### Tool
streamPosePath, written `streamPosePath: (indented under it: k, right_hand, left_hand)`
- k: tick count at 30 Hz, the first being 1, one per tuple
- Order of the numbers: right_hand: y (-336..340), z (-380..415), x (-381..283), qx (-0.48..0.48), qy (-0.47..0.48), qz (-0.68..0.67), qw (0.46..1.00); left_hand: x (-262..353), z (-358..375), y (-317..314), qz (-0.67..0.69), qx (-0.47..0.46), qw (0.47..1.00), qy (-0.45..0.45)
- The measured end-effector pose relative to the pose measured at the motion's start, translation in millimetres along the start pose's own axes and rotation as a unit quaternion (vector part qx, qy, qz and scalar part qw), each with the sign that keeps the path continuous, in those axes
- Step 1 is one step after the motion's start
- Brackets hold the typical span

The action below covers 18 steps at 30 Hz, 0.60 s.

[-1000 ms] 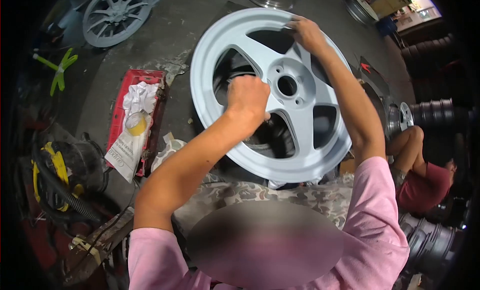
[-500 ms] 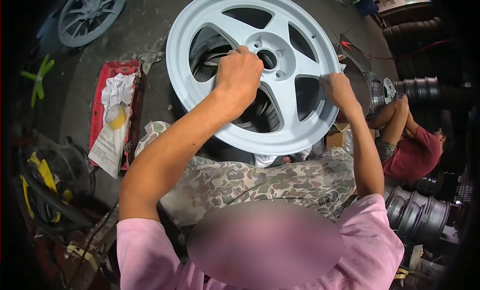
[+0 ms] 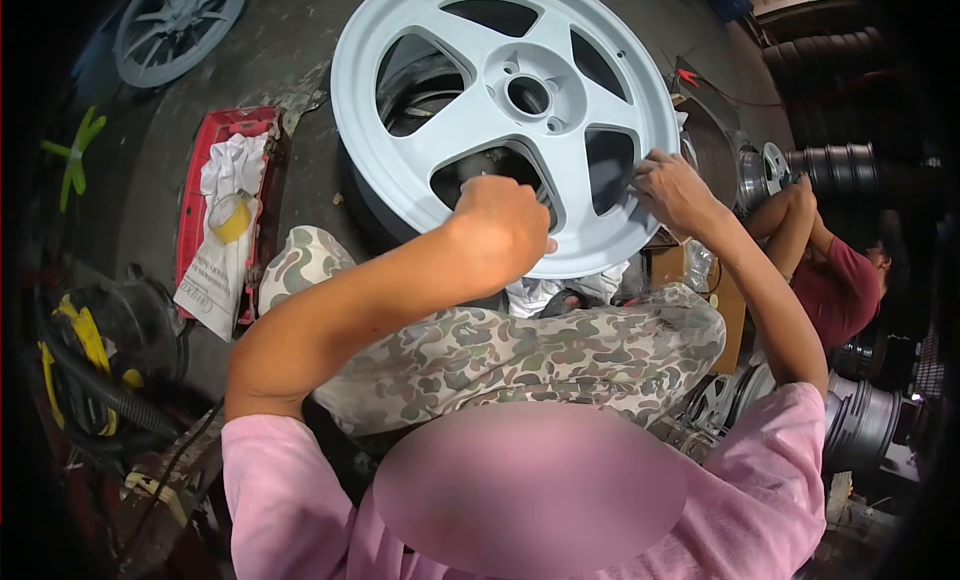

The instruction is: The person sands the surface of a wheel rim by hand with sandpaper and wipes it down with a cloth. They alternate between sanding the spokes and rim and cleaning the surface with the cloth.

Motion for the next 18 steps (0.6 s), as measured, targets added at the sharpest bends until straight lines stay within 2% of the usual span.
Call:
streamPosePath:
  k: [2,4,5,6,7,8,9,11,14,16,18]
  right_hand:
    - [-9.2,2.1,-1.2,-0.01,0.01,-0.015,1.0]
    - [-5.5,4.6,-37.9,0.04,0.084,-0.117,0.989]
    - [-6.1,10.5,-41.4,0.085,0.052,-0.148,0.984]
    - [15.1,8.7,-47.0,0.084,0.049,-0.147,0.984]
    - [40.4,3.6,-43.9,-0.002,-0.064,-0.248,0.967]
    - [47.3,4.3,-39.9,-0.088,-0.174,-0.34,0.92]
    - [35.3,12.2,-34.8,0.11,-0.036,-0.215,0.97]
    - [27.2,16.6,-43.7,0.096,-0.029,-0.194,0.976]
    - [27.2,13.8,-67.5,0.045,-0.029,-0.183,0.982]
    - [44.3,4.0,-97.8,0.038,-0.028,-0.298,0.953]
    - [52.7,-3.0,-112.5,0.058,-0.018,-0.299,0.952]
  left_hand:
    - [4.5,0.2,-7.6,-0.045,0.035,0.998,-0.015]
    - [8.2,1.5,-14.4,-0.029,-0.011,1.0,0.0]
    - [9.3,0.8,-18.5,-0.019,-0.012,1.0,-0.007]
    - [12.3,1.1,-19.9,-0.019,-0.011,1.0,-0.01]
    - [14.9,3.3,-20.3,-0.025,0.003,1.0,0.007]
    - [15.3,5.0,-19.3,-0.031,0.017,0.999,0.025]
    - [16.4,5.8,-13.5,-0.03,0.018,0.999,0.027]
    - [23.7,8.6,-7.5,-0.03,-0.05,0.998,0.004]
    - [27.8,9.3,-10.9,-0.085,-0.056,0.995,-0.002]
    - [29.4,7.6,-17.1,-0.088,-0.059,0.994,-0.001]
    - [30.3,6.1,-21.3,-0.095,-0.063,0.993,0.004]
Point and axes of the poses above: each hand's wrist, its own z-axis away from the middle knuckle, its own y-axis out of the back of the hand, x = y × z, the point moved 6 cm from there along -z, towards the middle knuckle, and after that the axes turned 3 degrees about x, right-handed, at the moved point
